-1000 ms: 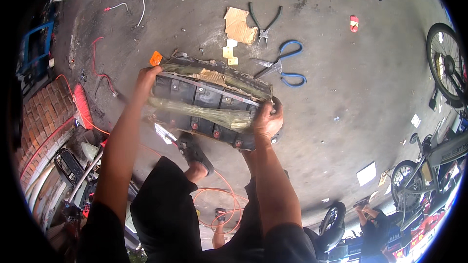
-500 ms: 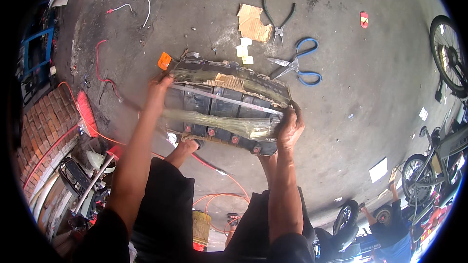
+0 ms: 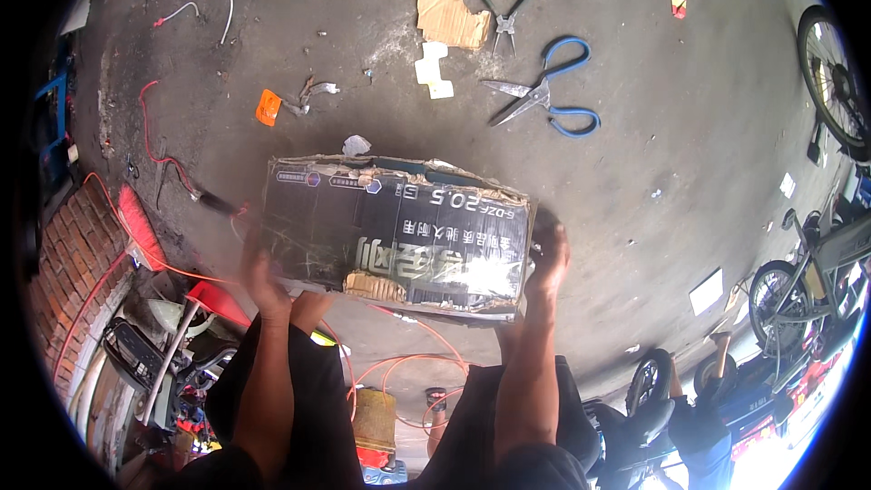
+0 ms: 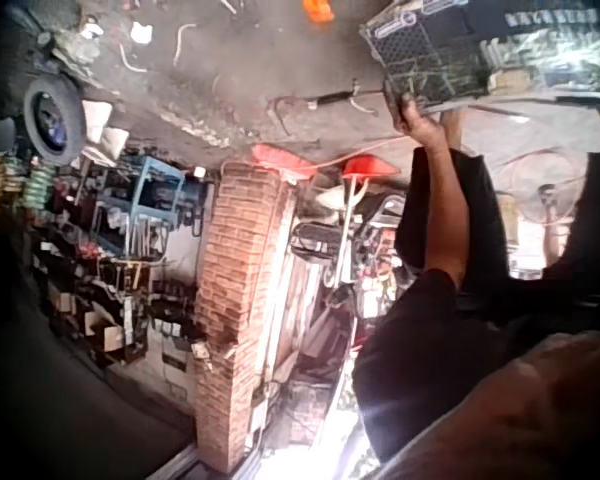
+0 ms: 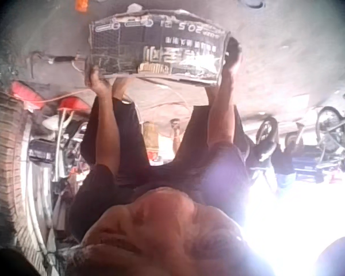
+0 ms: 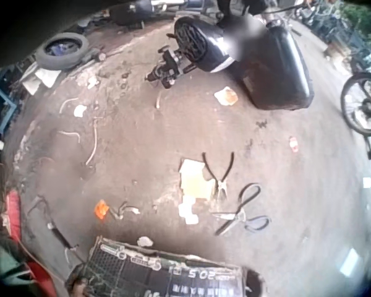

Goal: The person removes wiring and plastic protective components from a large battery pack using a screwdriver and pliers while crouching.

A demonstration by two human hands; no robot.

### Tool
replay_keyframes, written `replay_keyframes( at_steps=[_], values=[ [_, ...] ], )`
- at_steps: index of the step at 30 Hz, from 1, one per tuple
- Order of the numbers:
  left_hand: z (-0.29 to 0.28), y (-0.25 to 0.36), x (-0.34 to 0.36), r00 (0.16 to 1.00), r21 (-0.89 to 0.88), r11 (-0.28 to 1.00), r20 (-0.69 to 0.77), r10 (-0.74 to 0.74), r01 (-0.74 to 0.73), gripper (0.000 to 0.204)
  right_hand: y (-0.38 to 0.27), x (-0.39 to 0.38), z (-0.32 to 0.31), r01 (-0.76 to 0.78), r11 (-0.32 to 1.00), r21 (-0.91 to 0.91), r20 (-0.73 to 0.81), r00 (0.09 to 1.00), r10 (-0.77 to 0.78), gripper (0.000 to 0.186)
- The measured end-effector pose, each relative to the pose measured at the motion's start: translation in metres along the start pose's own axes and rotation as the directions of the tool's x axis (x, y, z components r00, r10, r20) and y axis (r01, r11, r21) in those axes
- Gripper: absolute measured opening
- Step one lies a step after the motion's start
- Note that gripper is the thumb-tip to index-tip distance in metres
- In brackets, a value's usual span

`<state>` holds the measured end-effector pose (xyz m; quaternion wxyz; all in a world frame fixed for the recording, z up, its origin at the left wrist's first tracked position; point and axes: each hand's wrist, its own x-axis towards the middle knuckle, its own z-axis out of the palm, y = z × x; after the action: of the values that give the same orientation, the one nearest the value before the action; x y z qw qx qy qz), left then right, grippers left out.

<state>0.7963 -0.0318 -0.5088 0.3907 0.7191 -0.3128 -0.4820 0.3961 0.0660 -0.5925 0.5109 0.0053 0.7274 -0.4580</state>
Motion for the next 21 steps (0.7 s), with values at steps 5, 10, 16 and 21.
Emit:
replay_keyframes(
  at_steps=[5,10,16,21],
  values=[
    [-0.013,0.001,0.011,0.988,-0.1,0.983,0.029,-0.154,0.156,0.051,-0.004,0.029,0.052,-0.525,0.779,0.344,0.399,0.832,0.385,0.056],
    [-0.033,-0.023,0.106,0.884,0.15,0.913,0.233,-0.406,0.38,0.05,0.013,0.034,0.047,-0.475,0.707,0.524,0.192,0.875,0.445,0.053],
    [0.02,-0.074,0.16,0.645,0.097,0.743,0.432,-0.63,0.662,0.056,0.036,0.03,0.037,-0.419,0.816,0.399,0.184,0.908,0.376,0.044],
    [0.004,-0.123,0.161,0.646,-0.078,0.693,0.448,-0.618,0.717,0.056,0.039,0.034,0.047,-0.503,0.749,0.432,0.203,0.863,0.463,0.04]
  ],
)
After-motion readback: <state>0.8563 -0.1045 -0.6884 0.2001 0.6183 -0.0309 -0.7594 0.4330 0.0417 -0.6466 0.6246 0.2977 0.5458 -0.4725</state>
